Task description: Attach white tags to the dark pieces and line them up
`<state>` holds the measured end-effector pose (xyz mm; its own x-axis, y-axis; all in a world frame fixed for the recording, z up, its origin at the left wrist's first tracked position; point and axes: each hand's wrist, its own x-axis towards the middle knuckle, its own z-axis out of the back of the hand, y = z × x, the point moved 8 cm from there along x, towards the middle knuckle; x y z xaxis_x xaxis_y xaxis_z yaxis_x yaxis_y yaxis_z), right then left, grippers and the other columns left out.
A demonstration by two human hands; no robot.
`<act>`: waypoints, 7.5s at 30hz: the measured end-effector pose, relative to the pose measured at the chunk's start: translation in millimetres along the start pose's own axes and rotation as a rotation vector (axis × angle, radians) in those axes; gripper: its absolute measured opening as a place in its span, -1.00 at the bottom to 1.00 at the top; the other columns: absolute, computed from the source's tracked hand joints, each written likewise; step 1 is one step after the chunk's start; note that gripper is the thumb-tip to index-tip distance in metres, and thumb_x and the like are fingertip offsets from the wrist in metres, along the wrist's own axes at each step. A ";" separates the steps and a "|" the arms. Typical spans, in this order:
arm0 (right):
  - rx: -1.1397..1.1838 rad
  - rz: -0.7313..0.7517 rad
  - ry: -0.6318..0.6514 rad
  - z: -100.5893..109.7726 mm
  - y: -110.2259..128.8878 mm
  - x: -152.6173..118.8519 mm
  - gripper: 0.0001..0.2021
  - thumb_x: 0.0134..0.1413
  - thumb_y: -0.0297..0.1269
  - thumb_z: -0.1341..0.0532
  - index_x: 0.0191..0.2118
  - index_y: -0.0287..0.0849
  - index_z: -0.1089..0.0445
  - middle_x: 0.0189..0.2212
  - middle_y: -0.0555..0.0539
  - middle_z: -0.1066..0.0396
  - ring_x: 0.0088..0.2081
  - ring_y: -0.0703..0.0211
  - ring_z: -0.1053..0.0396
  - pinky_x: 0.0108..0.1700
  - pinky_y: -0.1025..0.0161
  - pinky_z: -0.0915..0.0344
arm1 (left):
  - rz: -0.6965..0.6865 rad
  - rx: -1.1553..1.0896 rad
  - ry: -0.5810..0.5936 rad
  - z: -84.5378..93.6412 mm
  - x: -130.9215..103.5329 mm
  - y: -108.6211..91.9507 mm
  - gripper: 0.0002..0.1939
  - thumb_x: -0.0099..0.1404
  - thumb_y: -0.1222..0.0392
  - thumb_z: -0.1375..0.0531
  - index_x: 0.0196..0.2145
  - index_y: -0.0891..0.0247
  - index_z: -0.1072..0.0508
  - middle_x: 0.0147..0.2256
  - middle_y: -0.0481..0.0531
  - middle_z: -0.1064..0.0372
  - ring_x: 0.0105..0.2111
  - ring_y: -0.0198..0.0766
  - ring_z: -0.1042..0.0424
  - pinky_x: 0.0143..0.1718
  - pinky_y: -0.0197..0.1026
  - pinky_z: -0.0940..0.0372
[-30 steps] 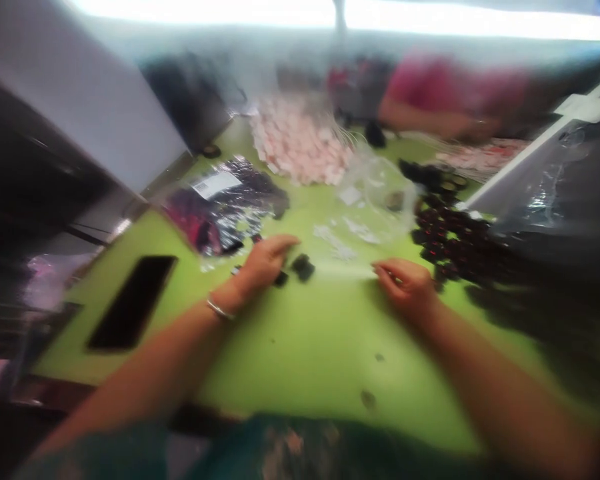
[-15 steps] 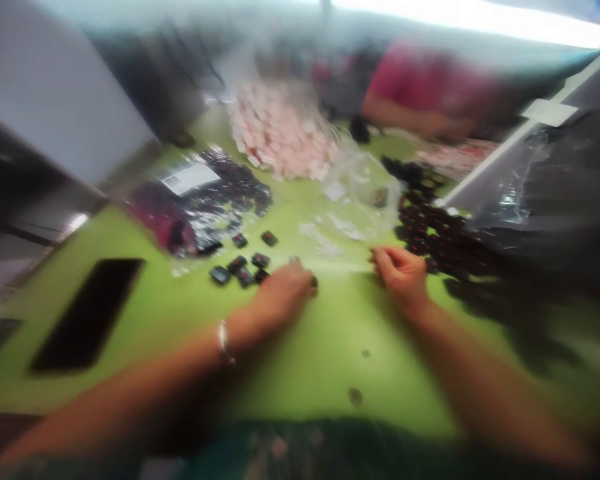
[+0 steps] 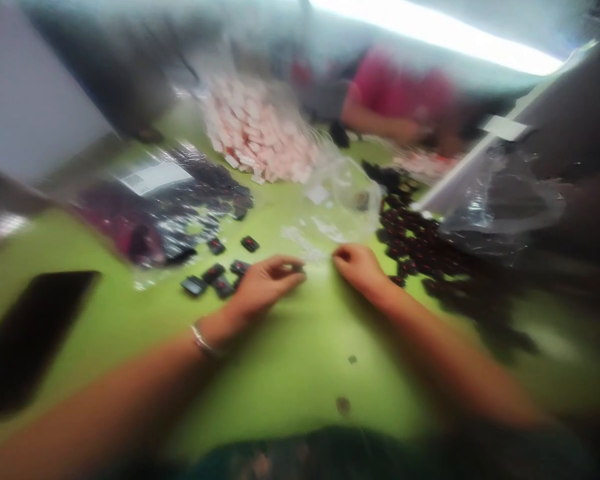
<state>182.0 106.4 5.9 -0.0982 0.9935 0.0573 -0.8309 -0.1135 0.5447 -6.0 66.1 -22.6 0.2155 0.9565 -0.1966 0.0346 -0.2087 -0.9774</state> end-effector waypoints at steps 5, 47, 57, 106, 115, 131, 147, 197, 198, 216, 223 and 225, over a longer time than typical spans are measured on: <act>-0.123 0.012 -0.005 -2.4 12.6 -2.5 -0.84 0.00 -0.37 -0.13 -0.45 -0.17 -0.46 -0.45 -0.08 -0.48 -0.40 0.16 -0.35 -0.32 0.26 -0.20 | -0.084 -0.087 -0.041 5.1 -0.6 -2.0 -0.70 0.07 0.08 -0.35 -0.28 0.33 -0.54 -0.30 0.09 -0.51 -0.31 -0.27 -0.45 -0.19 -0.22 -0.33; 0.630 0.118 0.012 -3.5 53.9 -37.6 -0.91 0.04 -0.33 -0.22 -0.45 -0.16 -0.43 -0.44 0.01 -0.44 -0.35 0.23 -0.37 -0.22 0.27 -0.29 | 0.085 -0.379 0.115 -15.2 -2.8 6.2 -0.58 0.05 0.16 -0.39 -0.11 0.28 -0.51 -0.30 0.09 -0.54 -0.39 -0.28 -0.51 -0.20 -0.17 -0.37; 0.578 0.198 -0.035 -6.0 56.3 -40.1 -0.91 0.06 -0.33 -0.20 -0.44 -0.14 -0.38 -0.45 0.00 -0.38 -0.37 0.24 -0.33 -0.26 0.27 -0.28 | 0.053 -0.347 0.125 -13.8 -1.9 6.1 -0.60 0.07 0.16 -0.37 -0.11 0.28 -0.52 -0.30 0.09 -0.54 -0.39 -0.29 -0.49 -0.21 -0.18 -0.37; -0.357 0.133 0.104 -30.8 32.4 -18.3 -0.87 0.10 -0.39 -0.07 -0.31 -0.19 -0.37 -0.33 -0.14 -0.40 -0.33 0.11 -0.27 -0.29 0.23 -0.10 | 0.099 -0.541 0.130 -21.4 -5.6 5.0 -0.60 0.05 0.24 -0.39 -0.13 0.31 -0.48 -0.38 0.04 -0.50 -0.39 -0.33 -0.46 -0.27 -0.29 -0.28; 0.119 0.244 0.047 -22.0 26.0 -18.5 -0.87 0.20 -0.33 -0.05 -0.35 -0.16 -0.30 -0.34 -0.08 -0.37 -0.32 0.17 -0.28 -0.24 0.26 -0.19 | 0.121 -0.520 0.121 -20.9 -3.5 6.4 -0.57 0.01 0.21 -0.41 -0.14 0.32 -0.48 -0.38 0.05 -0.49 -0.38 -0.32 -0.45 -0.30 -0.30 -0.26; 0.176 0.124 0.007 5.9 8.0 -8.9 -0.90 0.03 -0.45 -0.16 -0.36 -0.18 -0.42 -0.44 -0.01 -0.44 -0.39 0.22 -0.34 -0.26 0.26 -0.26 | 0.098 -0.513 -0.030 -9.1 -1.5 5.6 -0.55 -0.01 0.19 -0.41 -0.13 0.31 -0.46 -0.40 0.03 -0.45 -0.40 -0.32 -0.43 -0.36 -0.30 -0.25; 0.239 0.422 -0.007 0.4 50.9 -31.0 -0.89 0.17 -0.37 -0.09 -0.37 -0.17 -0.32 -0.41 -0.05 -0.33 -0.34 0.21 -0.28 -0.25 0.27 -0.23 | 0.076 -0.470 0.101 -17.6 -2.9 4.4 -0.62 0.06 0.21 -0.38 -0.14 0.30 -0.49 -0.38 0.04 -0.48 -0.38 -0.31 -0.44 -0.31 -0.28 -0.27; 0.693 -0.210 0.251 -26.3 45.3 -44.1 -0.85 -0.06 -0.35 -0.19 -0.55 -0.14 -0.20 -0.78 0.16 -0.24 -0.78 0.39 -0.19 -0.75 0.46 -0.09 | -0.070 -0.229 0.094 -17.7 -3.3 1.5 -0.69 0.05 0.24 -0.37 -0.20 0.30 -0.52 -0.34 0.08 -0.52 -0.40 -0.25 -0.47 -0.26 -0.17 -0.37; 0.655 -0.202 0.245 -28.6 44.2 -44.0 -0.86 -0.05 -0.37 -0.17 -0.54 -0.13 -0.19 -0.79 0.16 -0.24 -0.79 0.38 -0.18 -0.75 0.46 -0.08 | -0.070 -0.212 0.086 -17.6 -2.9 2.6 -0.69 0.05 0.24 -0.36 -0.21 0.31 -0.52 -0.34 0.07 -0.51 -0.40 -0.24 -0.47 -0.26 -0.16 -0.38; 0.855 -0.221 0.327 -32.6 45.3 -45.7 -0.81 0.00 -0.23 -0.19 -0.50 -0.17 -0.20 -0.71 0.10 -0.35 -0.76 0.39 -0.24 -0.71 0.46 -0.14 | -0.110 -0.207 0.218 -20.3 1.1 2.9 -0.69 0.15 0.23 -0.31 -0.14 0.31 -0.46 -0.31 0.06 -0.51 -0.32 -0.25 -0.48 -0.16 -0.15 -0.36; 0.569 -0.191 0.267 -32.5 40.0 -41.8 -0.89 -0.08 -0.40 -0.11 -0.55 -0.13 -0.16 -0.74 0.13 -0.27 -0.74 0.36 -0.20 -0.70 0.42 -0.09 | -0.201 -0.019 0.199 -22.0 -1.4 2.3 -0.75 0.20 0.25 -0.26 -0.13 0.28 -0.48 -0.18 0.08 -0.50 -0.19 -0.21 -0.46 -0.04 -0.12 -0.32; 0.429 -0.094 0.152 -24.1 42.5 -36.9 -0.86 -0.12 -0.42 -0.13 -0.59 -0.14 -0.17 -0.71 0.11 -0.26 -0.67 0.36 -0.22 -0.63 0.41 -0.12 | -0.214 0.008 0.172 -20.8 -1.0 3.3 -0.75 0.20 0.25 -0.26 -0.14 0.26 -0.48 -0.17 0.08 -0.49 -0.16 -0.21 -0.45 -0.03 -0.13 -0.31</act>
<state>137.1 64.7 6.7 -0.1390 0.9837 -0.1143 -0.5416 0.0211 0.8404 14.3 60.2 -24.0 0.3669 0.9298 0.0296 0.0895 -0.0037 -0.9960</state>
